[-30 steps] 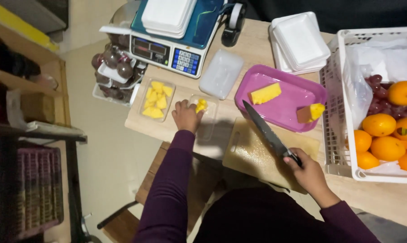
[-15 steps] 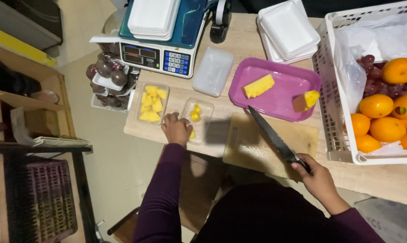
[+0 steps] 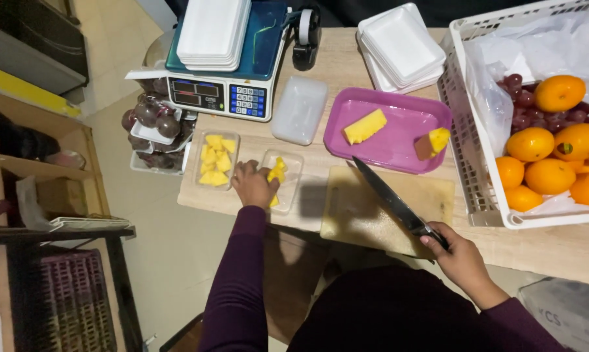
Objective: A person is peeling a pineapple with a knife, then dicing it into small pieces on a wooden board and placing them into clear plastic containers.
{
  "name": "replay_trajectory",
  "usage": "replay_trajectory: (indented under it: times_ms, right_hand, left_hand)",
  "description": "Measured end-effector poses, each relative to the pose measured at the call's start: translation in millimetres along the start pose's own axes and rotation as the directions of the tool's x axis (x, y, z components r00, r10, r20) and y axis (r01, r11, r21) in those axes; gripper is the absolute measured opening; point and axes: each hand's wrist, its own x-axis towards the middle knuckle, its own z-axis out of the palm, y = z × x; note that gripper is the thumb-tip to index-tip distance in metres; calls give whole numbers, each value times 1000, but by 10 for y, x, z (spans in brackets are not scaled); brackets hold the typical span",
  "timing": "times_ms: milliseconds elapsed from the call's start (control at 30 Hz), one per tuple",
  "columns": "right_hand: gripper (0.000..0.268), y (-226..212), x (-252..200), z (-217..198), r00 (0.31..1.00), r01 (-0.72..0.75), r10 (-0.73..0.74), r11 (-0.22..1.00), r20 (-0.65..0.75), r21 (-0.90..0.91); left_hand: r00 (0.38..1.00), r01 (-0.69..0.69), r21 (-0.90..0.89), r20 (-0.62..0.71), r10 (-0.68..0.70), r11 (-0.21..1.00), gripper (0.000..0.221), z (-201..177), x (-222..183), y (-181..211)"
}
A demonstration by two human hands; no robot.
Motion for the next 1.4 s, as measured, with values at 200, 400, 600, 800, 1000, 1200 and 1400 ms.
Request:
replay_trajectory:
  times_ms: [200,400,600,800,1000,1200,1400]
  right_hand:
    - [41,-57,-68,-53,1000,-28,28,1000,14,7]
    - [44,-55,-39,-37,1000,10,-10,1000,0,-11]
    - [36,-143,-155,-93,999,-14,15,1000,-43,26]
    - [37,-14,-180,-167,994,-24,42,986,-105,164]
    - [28,443,-275,-251,985,-113,149,935,-84,336]
    - [23,1059,-730,-427,943,-90,247,835,-222,544]
    - [24,1159,-1148,-567,864,-48,416,627,-282,778]
  left_hand:
    - [999,-17,-20,40,17,1000,20,39,-121,-64]
    - [987,-111,28,-114,114,993,41,-82,-85,232]
    - [964,-226,54,157,215,973,55,-363,145,666]
    - [966,-255,-155,7,259,955,48,-171,412,1306]
    - [879,-426,-161,160,450,890,72,-496,570,2464]
    - [623,-671,-49,-578,527,739,68,-723,307,3521]
    - [690,-530,104,629,357,841,73,-1234,502,4096]
